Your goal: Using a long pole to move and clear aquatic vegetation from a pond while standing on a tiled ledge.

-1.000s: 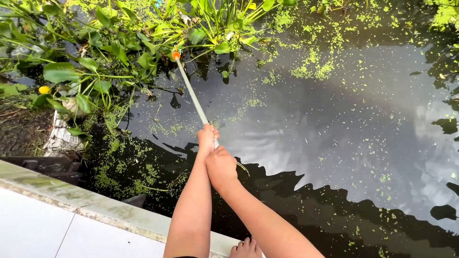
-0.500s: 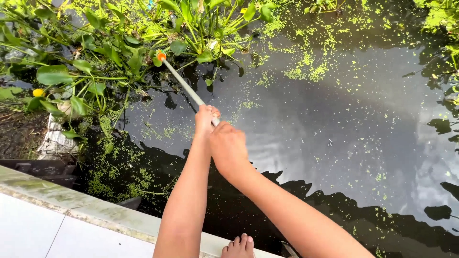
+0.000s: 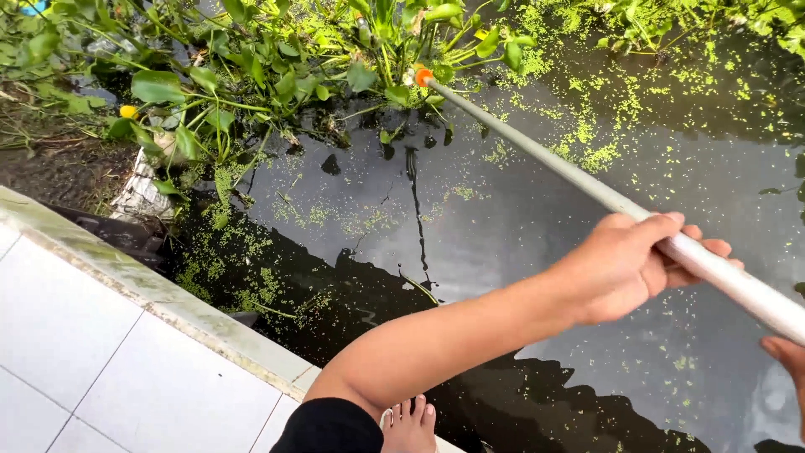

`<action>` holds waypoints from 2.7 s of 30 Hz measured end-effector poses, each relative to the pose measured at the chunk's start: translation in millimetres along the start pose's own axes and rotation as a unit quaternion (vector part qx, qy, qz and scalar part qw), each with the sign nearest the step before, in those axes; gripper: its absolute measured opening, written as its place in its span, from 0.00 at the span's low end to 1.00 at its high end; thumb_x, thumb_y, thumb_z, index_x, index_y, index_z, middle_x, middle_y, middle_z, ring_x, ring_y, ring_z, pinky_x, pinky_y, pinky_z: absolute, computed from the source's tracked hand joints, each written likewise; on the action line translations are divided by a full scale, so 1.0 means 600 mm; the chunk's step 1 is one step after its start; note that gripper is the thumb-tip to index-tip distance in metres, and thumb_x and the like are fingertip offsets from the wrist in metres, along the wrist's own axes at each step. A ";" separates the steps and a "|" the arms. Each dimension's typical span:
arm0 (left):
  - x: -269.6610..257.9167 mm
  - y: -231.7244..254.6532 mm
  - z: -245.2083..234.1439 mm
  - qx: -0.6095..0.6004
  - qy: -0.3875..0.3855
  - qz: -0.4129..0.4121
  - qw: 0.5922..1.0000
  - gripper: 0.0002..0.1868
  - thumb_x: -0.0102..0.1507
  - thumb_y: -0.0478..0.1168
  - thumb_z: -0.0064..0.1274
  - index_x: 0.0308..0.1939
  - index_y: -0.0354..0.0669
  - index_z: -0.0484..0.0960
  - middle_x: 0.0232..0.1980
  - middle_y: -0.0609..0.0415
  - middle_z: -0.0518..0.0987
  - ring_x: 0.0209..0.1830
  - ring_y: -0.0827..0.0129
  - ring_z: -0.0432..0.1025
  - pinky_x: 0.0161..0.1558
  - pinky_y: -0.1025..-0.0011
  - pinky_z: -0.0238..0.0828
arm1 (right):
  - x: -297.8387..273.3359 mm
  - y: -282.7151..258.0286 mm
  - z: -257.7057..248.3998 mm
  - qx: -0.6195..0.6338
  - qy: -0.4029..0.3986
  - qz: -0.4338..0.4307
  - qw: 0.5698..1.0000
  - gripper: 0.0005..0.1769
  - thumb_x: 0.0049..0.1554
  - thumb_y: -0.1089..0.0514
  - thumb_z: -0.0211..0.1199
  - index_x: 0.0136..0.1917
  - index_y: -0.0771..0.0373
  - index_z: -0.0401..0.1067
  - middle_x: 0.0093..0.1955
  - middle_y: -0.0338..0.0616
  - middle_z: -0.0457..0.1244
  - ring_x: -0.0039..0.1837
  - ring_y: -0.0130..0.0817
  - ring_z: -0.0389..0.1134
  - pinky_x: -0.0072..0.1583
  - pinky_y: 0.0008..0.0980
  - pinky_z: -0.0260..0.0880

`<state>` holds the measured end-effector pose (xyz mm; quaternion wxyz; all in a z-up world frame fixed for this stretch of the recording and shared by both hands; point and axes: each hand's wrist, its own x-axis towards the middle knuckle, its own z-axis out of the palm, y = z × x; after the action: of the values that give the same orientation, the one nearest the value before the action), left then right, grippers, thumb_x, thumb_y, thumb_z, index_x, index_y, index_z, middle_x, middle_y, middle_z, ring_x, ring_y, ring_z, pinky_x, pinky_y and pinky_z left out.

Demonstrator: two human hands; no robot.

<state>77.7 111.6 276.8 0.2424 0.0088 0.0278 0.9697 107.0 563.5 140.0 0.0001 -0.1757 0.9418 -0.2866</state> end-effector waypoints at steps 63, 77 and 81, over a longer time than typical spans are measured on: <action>-0.116 0.155 -0.169 0.307 0.427 0.029 0.850 0.08 0.69 0.42 0.37 0.46 0.44 0.58 0.29 0.56 0.59 0.21 0.72 0.57 0.26 0.70 0.60 | 0.178 -0.787 0.287 -0.042 -0.232 0.459 0.856 0.25 0.68 0.37 0.41 0.43 0.58 0.62 0.33 0.39 0.61 0.34 0.39 0.57 0.41 0.37 0.58; -0.066 0.108 -0.415 0.423 0.416 -0.065 0.802 0.25 0.70 0.42 0.41 0.63 0.23 0.58 0.32 0.52 0.68 0.19 0.72 0.69 0.20 0.71 0.75 | 0.166 -0.720 0.400 0.081 -0.128 0.510 0.847 0.31 0.67 0.47 0.50 0.59 0.83 0.73 0.45 0.70 0.70 0.48 0.54 0.77 0.43 0.45 0.78; -0.028 0.106 -0.531 0.400 0.449 -0.065 0.797 0.23 0.69 0.42 0.42 0.58 0.20 0.62 0.26 0.54 0.70 0.15 0.71 0.69 0.17 0.70 0.72 | 0.200 -0.701 0.431 0.050 -0.166 0.484 0.858 0.30 0.67 0.48 0.49 0.58 0.83 0.73 0.45 0.69 0.70 0.49 0.53 0.76 0.42 0.45 0.78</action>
<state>53.0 31.6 -37.8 0.2400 -0.3333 0.5192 0.7495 159.7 58.7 163.1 0.3041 0.2573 0.8787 -0.2632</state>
